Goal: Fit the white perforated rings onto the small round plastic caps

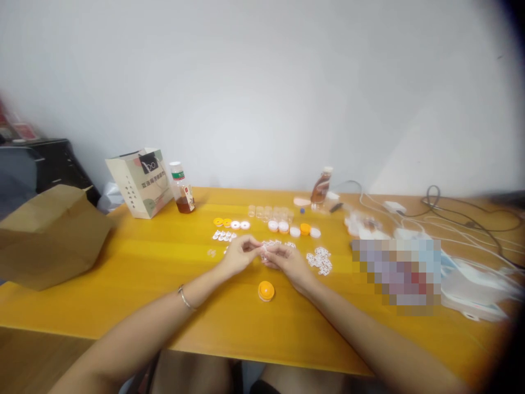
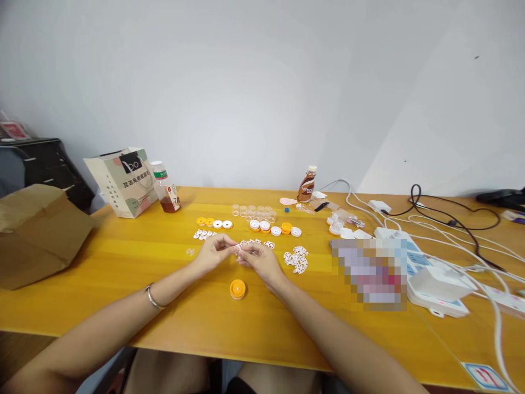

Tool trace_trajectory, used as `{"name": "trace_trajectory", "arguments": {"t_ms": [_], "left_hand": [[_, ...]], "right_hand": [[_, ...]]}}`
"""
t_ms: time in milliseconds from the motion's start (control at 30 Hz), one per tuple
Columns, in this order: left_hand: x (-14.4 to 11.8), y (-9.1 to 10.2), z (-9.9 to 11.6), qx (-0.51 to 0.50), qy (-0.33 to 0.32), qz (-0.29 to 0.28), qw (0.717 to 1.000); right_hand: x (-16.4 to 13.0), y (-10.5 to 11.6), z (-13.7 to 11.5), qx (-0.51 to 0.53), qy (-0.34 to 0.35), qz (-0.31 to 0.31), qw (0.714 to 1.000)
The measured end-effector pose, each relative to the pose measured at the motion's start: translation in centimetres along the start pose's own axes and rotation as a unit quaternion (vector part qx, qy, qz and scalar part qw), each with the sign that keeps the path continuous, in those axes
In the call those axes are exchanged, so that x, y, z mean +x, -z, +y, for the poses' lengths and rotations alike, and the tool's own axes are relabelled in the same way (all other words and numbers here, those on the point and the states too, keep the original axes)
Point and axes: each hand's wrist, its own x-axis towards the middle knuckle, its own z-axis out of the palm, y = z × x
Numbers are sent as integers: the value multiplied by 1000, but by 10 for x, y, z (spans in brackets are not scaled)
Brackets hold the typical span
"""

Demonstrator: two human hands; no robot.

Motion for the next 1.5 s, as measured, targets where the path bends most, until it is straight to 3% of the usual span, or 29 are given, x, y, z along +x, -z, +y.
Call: {"name": "trace_trajectory", "arguments": {"t_ms": [300, 433, 500, 567, 633, 700, 767, 1100, 1333, 1400, 1500], "left_hand": [[0, -2, -1, 10, -2, -8, 1000], [-9, 2, 15, 131, -101, 12, 986], [-17, 6, 29, 192, -162, -42, 967], [-25, 10, 42, 213, -180, -188, 942], [-31, 11, 51, 230, -179, -299, 909], [-34, 11, 53, 247, -185, -349, 885], [-34, 9, 50, 258, -192, -358, 877], [-19, 8, 16, 287, -177, -260, 905], [-13, 9, 16, 285, -227, -226, 903], [-14, 10, 19, 281, -232, -155, 918], [-15, 10, 21, 247, -203, 30, 947]], "right_hand": [[0, 0, 0, 5, 4, 9, 1000], [3, 3, 2, 27, 8, 25, 999], [5, 7, 2, 39, 19, 39, 998], [7, 10, 2, 47, 29, 58, 997], [9, 12, 1, 53, 32, 73, 995], [9, 13, 0, 57, 32, 79, 995], [10, 13, 0, 61, 30, 77, 995], [12, 12, 5, 47, 26, 62, 997], [13, 14, 5, 26, 33, 71, 997], [13, 14, 4, 22, 37, 74, 996], [11, 12, 3, 13, 37, 65, 997]]}}
